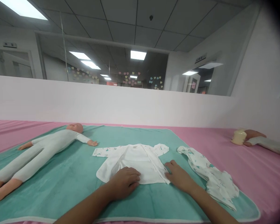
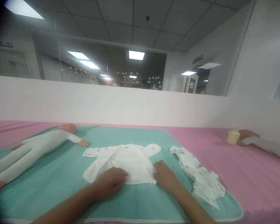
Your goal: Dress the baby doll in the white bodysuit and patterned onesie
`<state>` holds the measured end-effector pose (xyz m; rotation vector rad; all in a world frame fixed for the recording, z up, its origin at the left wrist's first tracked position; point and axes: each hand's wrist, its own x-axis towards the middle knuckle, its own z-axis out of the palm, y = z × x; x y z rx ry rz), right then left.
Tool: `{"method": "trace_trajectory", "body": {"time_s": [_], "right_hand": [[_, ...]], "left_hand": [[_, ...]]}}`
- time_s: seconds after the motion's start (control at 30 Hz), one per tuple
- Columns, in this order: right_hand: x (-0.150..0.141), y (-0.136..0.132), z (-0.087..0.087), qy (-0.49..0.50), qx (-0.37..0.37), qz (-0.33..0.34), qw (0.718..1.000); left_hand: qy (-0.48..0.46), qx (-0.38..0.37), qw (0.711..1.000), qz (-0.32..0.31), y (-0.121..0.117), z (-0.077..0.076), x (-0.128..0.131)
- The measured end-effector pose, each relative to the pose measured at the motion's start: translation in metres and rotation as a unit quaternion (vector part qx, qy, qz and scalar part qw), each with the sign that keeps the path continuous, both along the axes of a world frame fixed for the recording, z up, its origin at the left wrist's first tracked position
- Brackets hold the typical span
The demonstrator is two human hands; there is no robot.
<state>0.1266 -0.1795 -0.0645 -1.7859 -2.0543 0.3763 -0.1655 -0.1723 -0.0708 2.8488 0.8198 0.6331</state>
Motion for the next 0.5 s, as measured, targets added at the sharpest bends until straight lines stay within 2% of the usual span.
{"method": "trace_trajectory", "body": {"time_s": [0.1,0.17,0.27,0.37,0.43,0.5], "right_hand": [[-0.012,0.000,0.009,-0.073,0.082,0.031,0.993],[-0.025,0.001,0.013,-0.074,0.091,0.082,0.990],[-0.043,0.007,0.006,-0.070,0.054,0.146,0.985],[-0.051,0.012,-0.011,-0.082,-0.010,0.175,0.981],[-0.048,0.014,-0.021,-0.084,-0.031,0.187,0.978],[-0.044,0.015,-0.024,-0.083,-0.053,0.199,0.975]], "left_hand": [[0.002,-0.009,1.000,0.008,0.000,0.000,0.000],[0.005,-0.016,1.000,0.007,0.000,0.000,0.000],[-0.010,-0.055,0.998,0.023,0.002,-0.002,-0.002],[-0.052,-0.168,0.984,0.034,-0.001,-0.002,-0.012],[-0.075,-0.244,0.967,0.003,-0.009,0.000,-0.024],[-0.090,-0.285,0.954,-0.038,-0.023,0.005,-0.040]]}}
